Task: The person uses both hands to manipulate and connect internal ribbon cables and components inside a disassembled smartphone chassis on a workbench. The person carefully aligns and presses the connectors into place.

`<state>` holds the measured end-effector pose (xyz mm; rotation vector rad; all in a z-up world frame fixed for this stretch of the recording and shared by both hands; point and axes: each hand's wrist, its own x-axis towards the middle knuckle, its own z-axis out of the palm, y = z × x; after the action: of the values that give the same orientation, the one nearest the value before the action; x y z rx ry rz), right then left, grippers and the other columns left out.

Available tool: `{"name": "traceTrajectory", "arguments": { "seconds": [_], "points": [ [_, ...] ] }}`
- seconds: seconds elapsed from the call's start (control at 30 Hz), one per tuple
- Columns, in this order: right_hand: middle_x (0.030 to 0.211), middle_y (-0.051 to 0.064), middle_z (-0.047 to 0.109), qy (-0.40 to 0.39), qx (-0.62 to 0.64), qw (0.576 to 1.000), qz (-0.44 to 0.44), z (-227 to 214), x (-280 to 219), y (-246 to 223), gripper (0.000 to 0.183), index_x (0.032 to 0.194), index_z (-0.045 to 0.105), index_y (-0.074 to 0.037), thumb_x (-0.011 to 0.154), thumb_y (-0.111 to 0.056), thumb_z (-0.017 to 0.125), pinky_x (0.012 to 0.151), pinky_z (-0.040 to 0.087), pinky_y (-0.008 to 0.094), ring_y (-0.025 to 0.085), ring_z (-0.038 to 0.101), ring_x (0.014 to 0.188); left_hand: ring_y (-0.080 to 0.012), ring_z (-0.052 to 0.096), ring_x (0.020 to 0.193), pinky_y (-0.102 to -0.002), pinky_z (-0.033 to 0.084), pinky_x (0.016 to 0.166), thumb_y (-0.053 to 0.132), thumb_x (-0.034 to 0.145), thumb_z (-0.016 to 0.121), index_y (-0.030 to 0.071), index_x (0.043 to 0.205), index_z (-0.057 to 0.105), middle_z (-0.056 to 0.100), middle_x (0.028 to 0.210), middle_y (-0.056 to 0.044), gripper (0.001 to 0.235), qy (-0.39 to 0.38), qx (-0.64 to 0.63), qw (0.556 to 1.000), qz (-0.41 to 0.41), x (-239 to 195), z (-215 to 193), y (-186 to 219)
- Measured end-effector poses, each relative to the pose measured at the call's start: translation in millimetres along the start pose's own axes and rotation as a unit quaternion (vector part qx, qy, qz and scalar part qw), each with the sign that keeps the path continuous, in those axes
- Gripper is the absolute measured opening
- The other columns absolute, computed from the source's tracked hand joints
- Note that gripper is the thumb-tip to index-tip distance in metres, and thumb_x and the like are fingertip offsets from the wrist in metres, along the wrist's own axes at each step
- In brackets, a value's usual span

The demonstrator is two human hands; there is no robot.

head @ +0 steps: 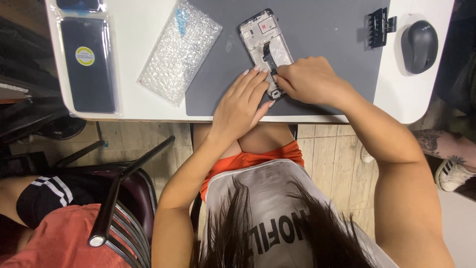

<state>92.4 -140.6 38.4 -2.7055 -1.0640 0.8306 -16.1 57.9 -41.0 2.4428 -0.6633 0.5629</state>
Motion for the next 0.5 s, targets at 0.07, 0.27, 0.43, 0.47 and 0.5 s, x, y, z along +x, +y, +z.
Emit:
{"name": "traceTrajectory", "arguments": {
  "seconds": [0.07, 0.27, 0.43, 0.47, 0.5],
  "points": [
    [0.066, 0.017, 0.074, -0.008, 0.008, 1.0, -0.003, 1.4, 6.9, 4.9, 0.04, 0.097, 0.077, -0.009, 0.112, -0.032, 0.049, 0.061, 0.059, 0.043, 0.038, 0.077, 0.067, -0.032, 0.055, 0.141, -0.043, 0.042, 0.123, 0.034, 0.107, 0.063, 0.001, 0.129, 0.062, 0.062, 0.143, -0.018, 0.039, -0.002, -0.004, 1.0, -0.001, 0.2, -1.5, 0.4],
    [0.085, 0.019, 0.073, -0.126, -0.028, 0.99, 0.056, -1.6, 17.9, 1.1, 0.046, 0.088, 0.064, -0.007, 0.111, -0.036, 0.038, 0.065, 0.047, 0.056, 0.047, 0.066, 0.08, -0.0334, 0.056, 0.139, -0.046, 0.044, 0.122, 0.022, 0.108, 0.069, 0.0, 0.126, 0.066, 0.065, 0.141, -0.017, 0.029, -0.067, -0.017, 0.997, -0.023, 11.2, -24.8, 10.8],
    [0.088, 0.02, 0.074, -0.115, -0.033, 0.991, 0.063, 6.2, 18.7, 3.3, 0.045, 0.091, 0.066, -0.008, 0.111, -0.037, 0.038, 0.066, 0.048, 0.057, 0.049, 0.067, 0.081, -0.0334, 0.056, 0.14, -0.046, 0.044, 0.121, 0.022, 0.108, 0.068, 0.001, 0.127, 0.068, 0.066, 0.14, -0.016, 0.028, -0.066, -0.016, 0.997, -0.02, 10.8, -24.0, 10.2],
    [0.087, 0.021, 0.073, -0.09, -0.029, 0.994, 0.06, 8.5, 18.6, 3.9, 0.044, 0.092, 0.066, -0.008, 0.112, -0.037, 0.039, 0.064, 0.048, 0.058, 0.05, 0.067, 0.079, -0.0334, 0.056, 0.14, -0.045, 0.044, 0.121, 0.021, 0.108, 0.067, 0.001, 0.126, 0.068, 0.067, 0.14, -0.016, 0.027, -0.064, -0.016, 0.998, -0.02, 11.4, -24.5, 10.8],
    [0.087, 0.022, 0.073, -0.064, -0.026, 0.996, 0.056, 10.7, 18.1, 4.5, 0.044, 0.093, 0.065, -0.007, 0.114, -0.037, 0.039, 0.063, 0.048, 0.058, 0.052, 0.067, 0.078, -0.0335, 0.056, 0.139, -0.045, 0.044, 0.121, 0.02, 0.109, 0.066, 0.001, 0.125, 0.068, 0.067, 0.139, -0.016, 0.025, -0.061, -0.017, 0.998, -0.02, 12.0, -25.2, 11.6]
  ]
}}
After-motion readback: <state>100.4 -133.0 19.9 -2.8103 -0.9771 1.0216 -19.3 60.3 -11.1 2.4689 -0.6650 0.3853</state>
